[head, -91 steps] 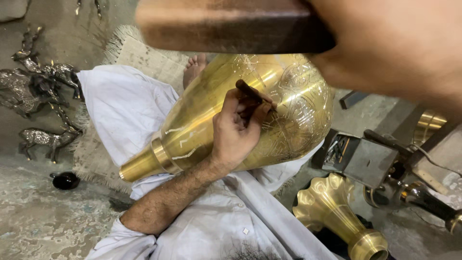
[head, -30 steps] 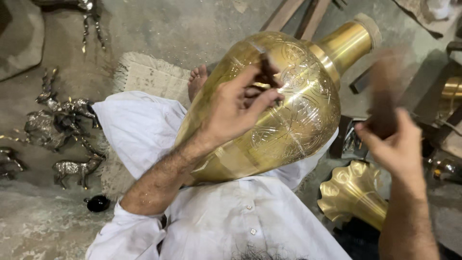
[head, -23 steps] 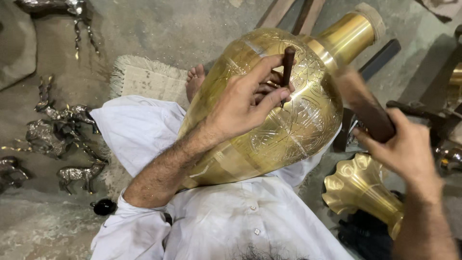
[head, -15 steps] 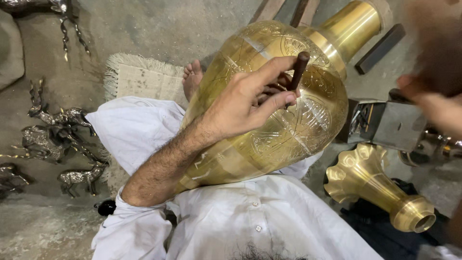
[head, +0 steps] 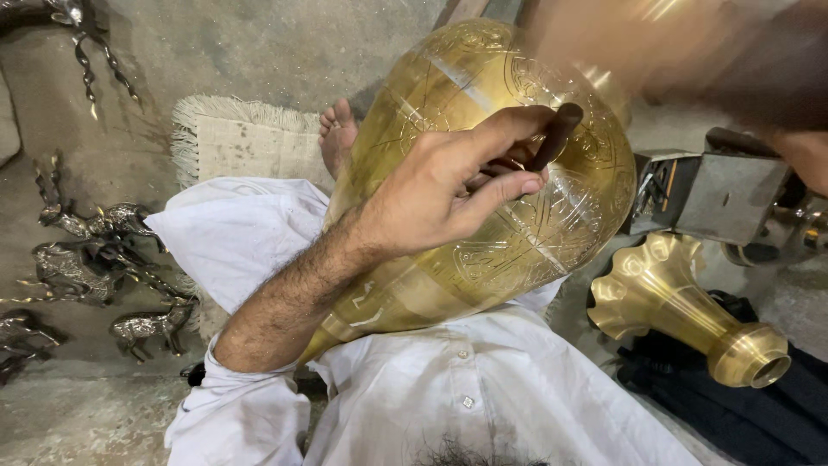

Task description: The person sits on the workshop floor with a large brass vase on their lap and engraves decorative patterns into its surface. They hold a chisel against the brass with one hand and strike it with a wooden mallet held in the other hand, repositioning the chisel repeatedly to work different areas of the pattern.

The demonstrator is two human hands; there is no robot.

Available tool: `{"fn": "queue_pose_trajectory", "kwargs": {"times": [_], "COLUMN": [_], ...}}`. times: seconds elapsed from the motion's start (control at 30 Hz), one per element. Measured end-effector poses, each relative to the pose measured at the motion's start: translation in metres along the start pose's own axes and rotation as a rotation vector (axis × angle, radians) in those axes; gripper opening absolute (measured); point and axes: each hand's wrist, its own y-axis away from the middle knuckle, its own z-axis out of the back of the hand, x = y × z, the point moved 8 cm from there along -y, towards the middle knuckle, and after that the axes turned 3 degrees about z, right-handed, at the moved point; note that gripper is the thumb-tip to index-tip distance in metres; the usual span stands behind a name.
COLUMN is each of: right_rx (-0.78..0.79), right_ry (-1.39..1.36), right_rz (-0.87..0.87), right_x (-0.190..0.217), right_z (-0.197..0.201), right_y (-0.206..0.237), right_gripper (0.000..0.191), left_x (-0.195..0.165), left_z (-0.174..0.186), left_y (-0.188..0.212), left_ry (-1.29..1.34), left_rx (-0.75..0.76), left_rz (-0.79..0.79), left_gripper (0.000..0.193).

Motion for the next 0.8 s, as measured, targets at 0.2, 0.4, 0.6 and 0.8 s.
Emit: {"fn": "queue_pose_trajectory", "kwargs": {"times": [0.2, 0.4, 0.6, 0.8], "right_rx": [-0.002, -0.012, -0.015, -0.026], "right_ry": [-0.003, -0.023, -0.026, -0.04], "right_rz": [-0.019, -0.034, -0.051, -0.064], "right_x": [-0.003, -0.005, -0.006, -0.006], "right_z": [-0.001, -0.001, 0.001, 0.0], "right_y": [0.01, 0.017, 0.025, 0.032], "right_gripper": [0.044, 0.044, 0.043, 0.043], "left_x": [-0.001, -0.008, -0.01, -0.013], "left_z": [-0.002, -0.003, -0.005, -0.006], "left_y": [-0.003, -0.011, -0.018, -0.018], "left_ry": [-0.033, -0.065, -0.033, -0.044], "left_rx": [0.041, 0.093, 0.146, 0.174], "left_rz": [-0.067, -0.112, -0.115, -0.139], "left_gripper": [0.041, 0.042, 0.046, 0.045]}}
